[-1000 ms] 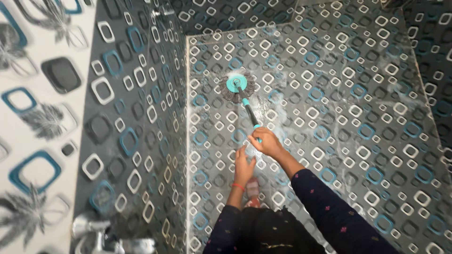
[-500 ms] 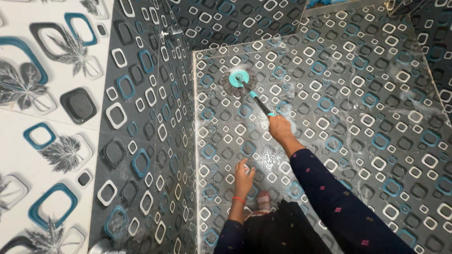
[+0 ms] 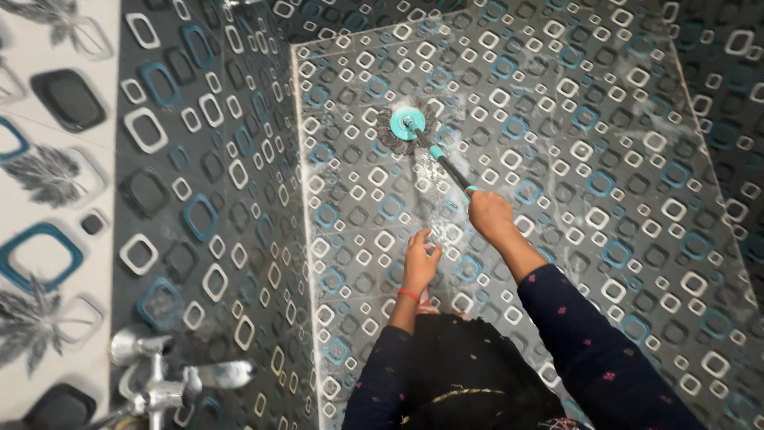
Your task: The person cleans the floor by hand using a long-handled scrub brush to move soapy water across the tiles.
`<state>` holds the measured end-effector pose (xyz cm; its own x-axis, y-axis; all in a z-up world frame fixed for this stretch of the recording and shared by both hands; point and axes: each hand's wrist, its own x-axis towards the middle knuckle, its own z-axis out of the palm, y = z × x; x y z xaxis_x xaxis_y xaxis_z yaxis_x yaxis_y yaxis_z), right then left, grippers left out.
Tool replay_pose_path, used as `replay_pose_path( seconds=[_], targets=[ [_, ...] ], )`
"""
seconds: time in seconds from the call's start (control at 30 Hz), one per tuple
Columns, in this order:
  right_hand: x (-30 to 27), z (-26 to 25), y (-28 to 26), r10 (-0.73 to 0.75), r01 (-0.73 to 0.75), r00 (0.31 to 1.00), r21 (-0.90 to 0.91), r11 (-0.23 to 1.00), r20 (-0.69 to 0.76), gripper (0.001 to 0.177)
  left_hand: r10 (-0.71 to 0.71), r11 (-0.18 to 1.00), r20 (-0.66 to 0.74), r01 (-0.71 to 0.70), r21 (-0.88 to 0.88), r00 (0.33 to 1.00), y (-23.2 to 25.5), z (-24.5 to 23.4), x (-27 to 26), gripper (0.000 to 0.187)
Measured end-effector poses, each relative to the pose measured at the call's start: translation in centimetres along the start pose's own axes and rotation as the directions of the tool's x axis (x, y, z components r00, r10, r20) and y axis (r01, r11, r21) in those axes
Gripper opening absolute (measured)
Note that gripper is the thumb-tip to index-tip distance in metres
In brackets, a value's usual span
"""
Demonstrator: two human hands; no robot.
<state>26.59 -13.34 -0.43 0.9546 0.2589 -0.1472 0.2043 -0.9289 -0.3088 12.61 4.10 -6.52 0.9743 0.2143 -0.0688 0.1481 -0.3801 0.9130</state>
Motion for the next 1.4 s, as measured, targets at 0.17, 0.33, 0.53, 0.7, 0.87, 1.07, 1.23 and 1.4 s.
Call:
replay_pose_path(
  seconds=[0.17, 0.33, 0.53, 0.7, 0.87, 1.07, 1.23, 1.4],
  targets=[
    [-8.3, -1.8, 2.0, 0.09, -0.089, 0.995, -0.022, 0.996, 0.044, 0.04, 0.02, 0.999, 0.09, -0.018, -0.027, 0.996, 2.9, 4.1, -3.3, 0.054],
    [-15.3, -4.0, 2.0, 0.057, -0.057, 0.998, 0.019, 0.998, 0.029, 0.041, 0.056, 0.998, 0.158, -0.051, -0.034, 0.986, 6.2, 6.8, -6.6, 0.068],
    [-21.4, -9.2, -1.1, 0.058, -0.064, 0.968, 0.017, 0.998, 0.243, 0.032, 0.215, 0.974, 0.084, -0.206, -0.095, 0.973, 8.7, 8.8, -10.2, 0.067],
    [-23.1, -11.6, -4.9, -0.087, 0.127, 0.943, 0.106, 0.986, -0.322, 0.034, 0.404, 0.902, -0.025, -0.403, -0.153, 0.914, 7.8, 8.9, -10.9, 0.046],
    [-20.0, -9.5, -2.1, -0.266, 0.541, 0.817, 0.523, 0.659, -0.511, 0.02, 0.425, 0.903, 0.047, -0.427, 0.051, 0.904, 6.5, 9.7, -8.4, 0.031],
    [-15.4, -4.9, 2.5, -0.317, 0.515, 0.856, 0.619, 0.593, -0.408, 0.026, 0.223, 0.972, -0.055, -0.226, -0.055, 0.973, 5.8, 13.1, -3.2, 0.038],
    [-9.9, -5.0, 4.2, -0.347, 0.561, 0.826, 0.581, 0.59, -0.444, 0.024, 0.262, 0.964, 0.005, -0.261, -0.05, 0.965, 5.6, 13.8, 2.4, 0.044],
    [-4.3, -4.2, 4.7, -0.381, 0.578, 0.814, 0.54, 0.612, -0.439, 0.025, 0.326, 0.943, -0.008, -0.326, -0.07, 0.945, 2.5, 15.1, 7.8, 0.052]
  ],
)
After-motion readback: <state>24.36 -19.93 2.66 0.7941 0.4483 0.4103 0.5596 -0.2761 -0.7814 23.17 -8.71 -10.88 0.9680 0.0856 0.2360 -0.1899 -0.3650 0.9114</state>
